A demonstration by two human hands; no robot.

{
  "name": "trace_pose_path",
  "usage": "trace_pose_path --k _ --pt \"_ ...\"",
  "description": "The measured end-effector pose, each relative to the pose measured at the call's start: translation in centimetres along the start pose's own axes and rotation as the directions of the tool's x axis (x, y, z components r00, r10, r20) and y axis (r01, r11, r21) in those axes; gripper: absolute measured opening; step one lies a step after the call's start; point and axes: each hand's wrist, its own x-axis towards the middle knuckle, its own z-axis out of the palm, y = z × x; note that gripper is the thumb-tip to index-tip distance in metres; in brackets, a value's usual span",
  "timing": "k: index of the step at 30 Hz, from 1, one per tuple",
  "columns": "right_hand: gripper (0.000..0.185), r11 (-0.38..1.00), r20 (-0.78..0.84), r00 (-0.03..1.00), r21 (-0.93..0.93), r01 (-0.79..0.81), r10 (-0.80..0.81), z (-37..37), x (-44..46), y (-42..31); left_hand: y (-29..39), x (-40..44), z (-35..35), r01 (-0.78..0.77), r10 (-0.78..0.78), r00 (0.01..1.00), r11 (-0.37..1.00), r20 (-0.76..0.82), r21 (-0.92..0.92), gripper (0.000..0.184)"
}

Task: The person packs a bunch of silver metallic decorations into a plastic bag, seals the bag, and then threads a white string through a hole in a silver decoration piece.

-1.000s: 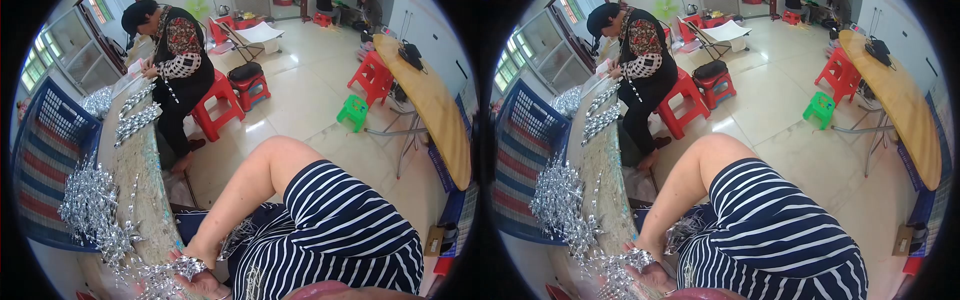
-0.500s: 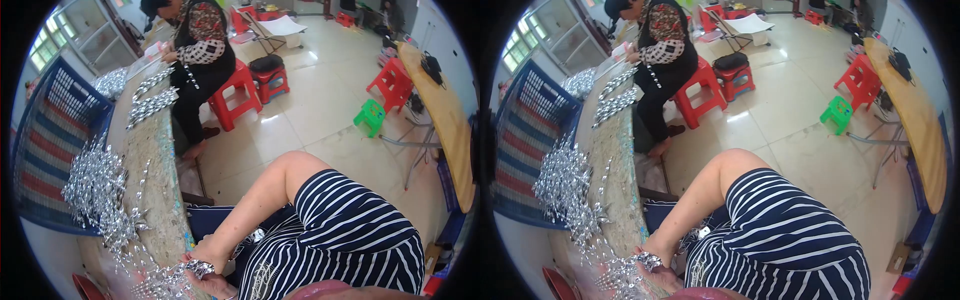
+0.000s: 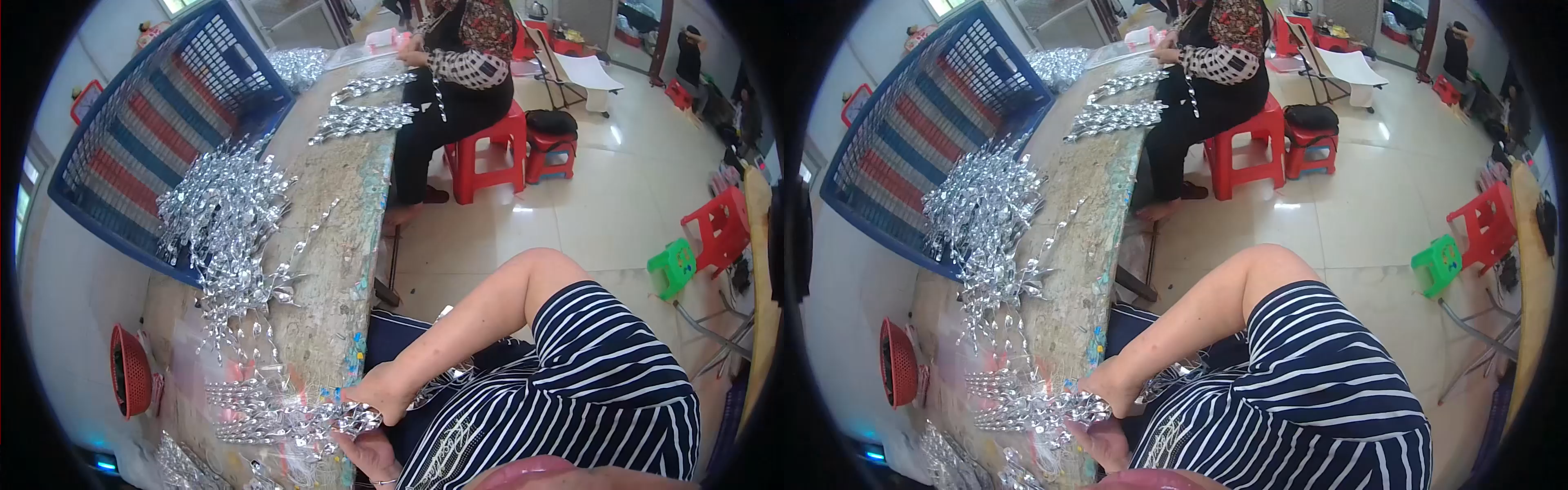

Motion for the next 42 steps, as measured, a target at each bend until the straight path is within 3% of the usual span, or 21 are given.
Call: trace_pose_path --k 3,8,12,17,23,27,32,36,37,39,40,42 --pt "0.056 0.993 0.018 0.993 -0.025 0.119 -0.119 0.4 0.8 1.1 0.1 -0.2 -0.2 -0.117 0.118 0.993 0.993 0.025 -0.023 0.072" --pt "0.051 0.998 0.071 0.997 -0.055 0.008 -0.004 0.4 0.1 1.0 0.4 -0.1 0.5 -0.199 0.196 0.978 0.979 -0.074 -0.038 0.068" --pt "0.05 0.991 0.029 0.994 -0.075 -0.107 0.109 1.8 0.3 1.6 0.0 -0.4 -0.2 -0.145 0.15 0.978 0.989 -0.147 0.041 0.062" --pt "0.048 0.996 0.048 0.997 -0.064 -0.063 0.066 2.4 0.6 2.0 -0.4 -0.9 -0.5 -0.148 0.156 0.972 0.987 -0.177 0.056 0.057" --pt "0.048 0.996 0.058 0.998 -0.094 -0.009 0.014 1.8 0.2 1.5 0.8 -1.9 -0.7 -0.236 0.235 0.971 0.972 -0.039 -0.01 0.066" --pt "0.046 0.995 0.103 0.994 -0.096 -0.01 0.02 1.5 -0.7 1.6 1.5 -2.5 -3.4 -0.253 0.246 0.96 0.967 -0.131 -0.035 0.068" --pt "0.047 0.991 0.086 0.995 -0.132 -0.034 0.045 2.8 -0.6 2.1 2.3 -2.7 -3.3 -0.252 0.244 0.966 0.963 -0.083 -0.096 0.067" --pt "0.046 0.992 0.094 0.995 -0.129 -0.011 0.023 2.3 -1.0 1.8 2.3 -2.5 -4.4 -0.247 0.258 0.965 0.957 -0.056 0.15 0.063" --pt "0.045 0.991 0.147 0.988 -0.128 -0.03 0.049 1.7 -1.4 0.9 1.9 -2.3 -3.3 -0.285 0.301 0.95 0.945 -0.085 0.162 0.062" --pt "0.046 0.992 0.131 0.991 -0.125 -0.014 0.031 2.3 -1.5 1.2 1.9 -2.7 -4.0 -0.258 0.259 0.966 0.955 0.011 0.144 0.064" --pt "0.046 0.992 0.122 0.992 -0.129 -0.016 0.032 2.6 -1.5 1.4 1.7 -2.7 -2.9 -0.341 0.354 0.935 0.92 -0.036 0.193 0.062" --pt "0.047 0.99 0.127 0.992 -0.14 0.006 0.012 3.1 -1.0 1.7 2.0 -2.8 -3.0 -0.293 0.319 0.945 0.921 -0.065 0.258 0.062"
